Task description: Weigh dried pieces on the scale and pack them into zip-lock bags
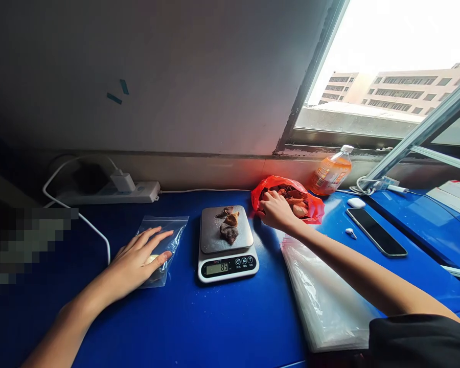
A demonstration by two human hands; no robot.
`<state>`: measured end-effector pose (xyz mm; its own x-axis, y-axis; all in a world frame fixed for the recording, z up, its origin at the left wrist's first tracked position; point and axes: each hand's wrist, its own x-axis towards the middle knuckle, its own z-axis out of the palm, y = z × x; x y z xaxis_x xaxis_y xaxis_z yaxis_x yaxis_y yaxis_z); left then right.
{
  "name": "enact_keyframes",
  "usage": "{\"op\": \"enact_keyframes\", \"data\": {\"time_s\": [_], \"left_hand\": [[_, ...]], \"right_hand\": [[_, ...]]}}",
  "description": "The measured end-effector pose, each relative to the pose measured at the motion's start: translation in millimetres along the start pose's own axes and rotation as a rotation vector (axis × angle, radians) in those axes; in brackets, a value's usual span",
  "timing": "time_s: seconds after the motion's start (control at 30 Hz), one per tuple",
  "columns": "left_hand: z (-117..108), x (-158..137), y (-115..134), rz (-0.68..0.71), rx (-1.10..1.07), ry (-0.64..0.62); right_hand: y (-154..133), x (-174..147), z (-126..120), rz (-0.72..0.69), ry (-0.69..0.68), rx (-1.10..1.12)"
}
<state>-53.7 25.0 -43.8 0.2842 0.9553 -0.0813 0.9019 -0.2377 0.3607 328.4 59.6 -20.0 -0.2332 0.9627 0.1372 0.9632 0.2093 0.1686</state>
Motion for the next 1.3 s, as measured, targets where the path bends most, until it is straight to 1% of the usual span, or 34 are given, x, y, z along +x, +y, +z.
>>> {"op": "enact_keyframes", "data": {"time_s": [0.1,0.17,0.23,0.3,0.4,0.43,0.5,0.57,0.63,0.7,0.77,0.8,0.9,0.97,1.03,1.2,1.3], "left_hand": [[1,-1,-1,0.012,0.001,0.009],[-1,-2,1,-0.003,-0.001,-0.011],[-3,-4,4,-0.021,-0.005,-0.034],[-5,-5,6,-0.031,-0.005,-0.047],[-6,-6,6,-0.030,-0.003,-0.056],[-6,-6,6,-0.028,-0.003,-0.056],[-6,-7,6,-0.019,-0.005,-0.058],[-7,-8,7,-0.019,-0.003,-0.067],[-8,-9,10,-0.030,0.003,-0.082],[-9,-11,12,-0.040,0.011,-0.082],[-10,-11,13,-0.035,0.018,-0.069],[-10,-11,13,-0.029,0.021,-0.062],[-10,-11,12,-0.024,0.030,-0.061],[-10,-11,12,-0.036,0.036,-0.075],[-11,-10,12,-0.042,0.038,-0.092],[-8,-6,12,-0.021,0.033,-0.088],[-5,-4,8,0.001,0.030,-0.080]], "right_hand": [[-2,1,1,0.040,0.008,0.008],[1,0,-2,0.062,0.022,0.081],[4,-2,-11,0.056,0.073,0.190],[2,-5,-26,-0.001,0.152,0.309],[-17,-5,-53,-0.170,0.235,0.424],[-27,-3,-60,-0.238,0.233,0.429],[-49,5,-68,-0.373,0.186,0.405],[-69,15,-68,-0.472,0.117,0.366],[-83,23,-62,-0.518,0.060,0.337],[-90,27,-56,-0.539,0.019,0.316],[-91,27,-54,-0.552,0.015,0.306],[-89,26,-55,-0.556,0.036,0.311],[-75,21,-64,-0.518,0.171,0.364],[-59,16,-69,-0.453,0.253,0.399],[-38,10,-71,-0.368,0.302,0.424],[16,-21,-59,-0.105,0.420,0.457],[38,-46,-52,0.030,0.467,0.449]]}}
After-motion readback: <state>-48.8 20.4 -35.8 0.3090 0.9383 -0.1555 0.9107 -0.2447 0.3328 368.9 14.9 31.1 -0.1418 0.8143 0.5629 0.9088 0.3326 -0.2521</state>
